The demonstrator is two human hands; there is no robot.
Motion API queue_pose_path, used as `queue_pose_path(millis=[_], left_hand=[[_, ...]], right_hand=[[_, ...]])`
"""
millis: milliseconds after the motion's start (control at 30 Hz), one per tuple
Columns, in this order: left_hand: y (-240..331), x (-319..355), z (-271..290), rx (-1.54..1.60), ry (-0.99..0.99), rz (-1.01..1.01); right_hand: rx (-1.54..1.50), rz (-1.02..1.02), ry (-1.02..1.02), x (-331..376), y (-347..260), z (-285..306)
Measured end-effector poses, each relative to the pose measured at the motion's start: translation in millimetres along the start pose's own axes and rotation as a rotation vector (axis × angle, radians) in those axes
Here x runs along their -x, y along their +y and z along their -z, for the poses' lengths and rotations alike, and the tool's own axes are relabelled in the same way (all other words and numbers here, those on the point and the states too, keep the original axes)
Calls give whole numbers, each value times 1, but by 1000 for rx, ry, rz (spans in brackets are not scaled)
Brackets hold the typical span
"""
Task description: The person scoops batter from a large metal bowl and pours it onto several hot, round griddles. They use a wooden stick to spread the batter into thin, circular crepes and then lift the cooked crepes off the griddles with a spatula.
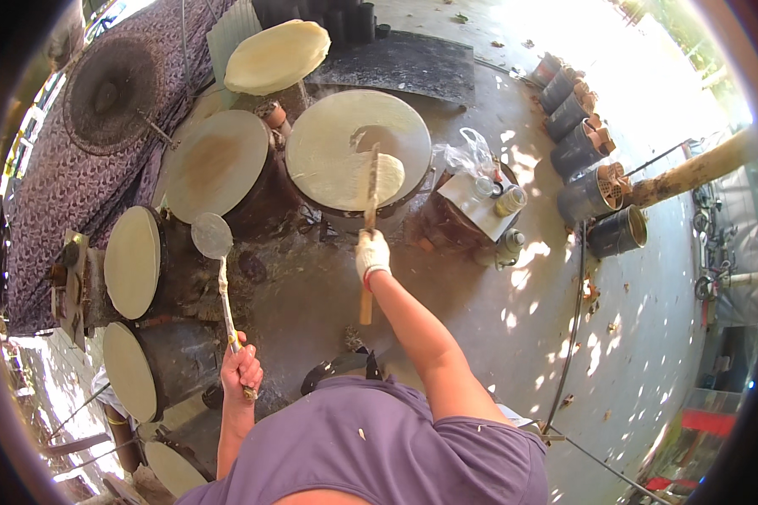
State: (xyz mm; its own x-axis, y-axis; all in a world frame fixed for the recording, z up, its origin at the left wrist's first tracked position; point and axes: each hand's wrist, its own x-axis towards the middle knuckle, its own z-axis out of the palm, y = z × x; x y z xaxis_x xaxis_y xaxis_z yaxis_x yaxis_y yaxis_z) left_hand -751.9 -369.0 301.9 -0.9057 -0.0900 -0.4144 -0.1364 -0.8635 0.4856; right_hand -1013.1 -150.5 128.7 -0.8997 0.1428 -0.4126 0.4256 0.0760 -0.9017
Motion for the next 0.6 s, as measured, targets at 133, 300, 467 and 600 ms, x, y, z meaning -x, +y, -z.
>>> queue_pose_path(millis=[133, 300, 467, 600], left_hand=[[-24, -12, -26, 25, -27, 15], [-65, -31, -68, 56, -42, 33], [-110, -55, -119, 70, -23, 16], [-142, -76, -161, 46, -35, 14]], right_hand=[[318, -68, -461, 3, 40, 38], [38, -17, -237, -54, 19, 120], [524, 50, -521, -45, -49, 155], [522, 200, -401, -106, -61, 188]])
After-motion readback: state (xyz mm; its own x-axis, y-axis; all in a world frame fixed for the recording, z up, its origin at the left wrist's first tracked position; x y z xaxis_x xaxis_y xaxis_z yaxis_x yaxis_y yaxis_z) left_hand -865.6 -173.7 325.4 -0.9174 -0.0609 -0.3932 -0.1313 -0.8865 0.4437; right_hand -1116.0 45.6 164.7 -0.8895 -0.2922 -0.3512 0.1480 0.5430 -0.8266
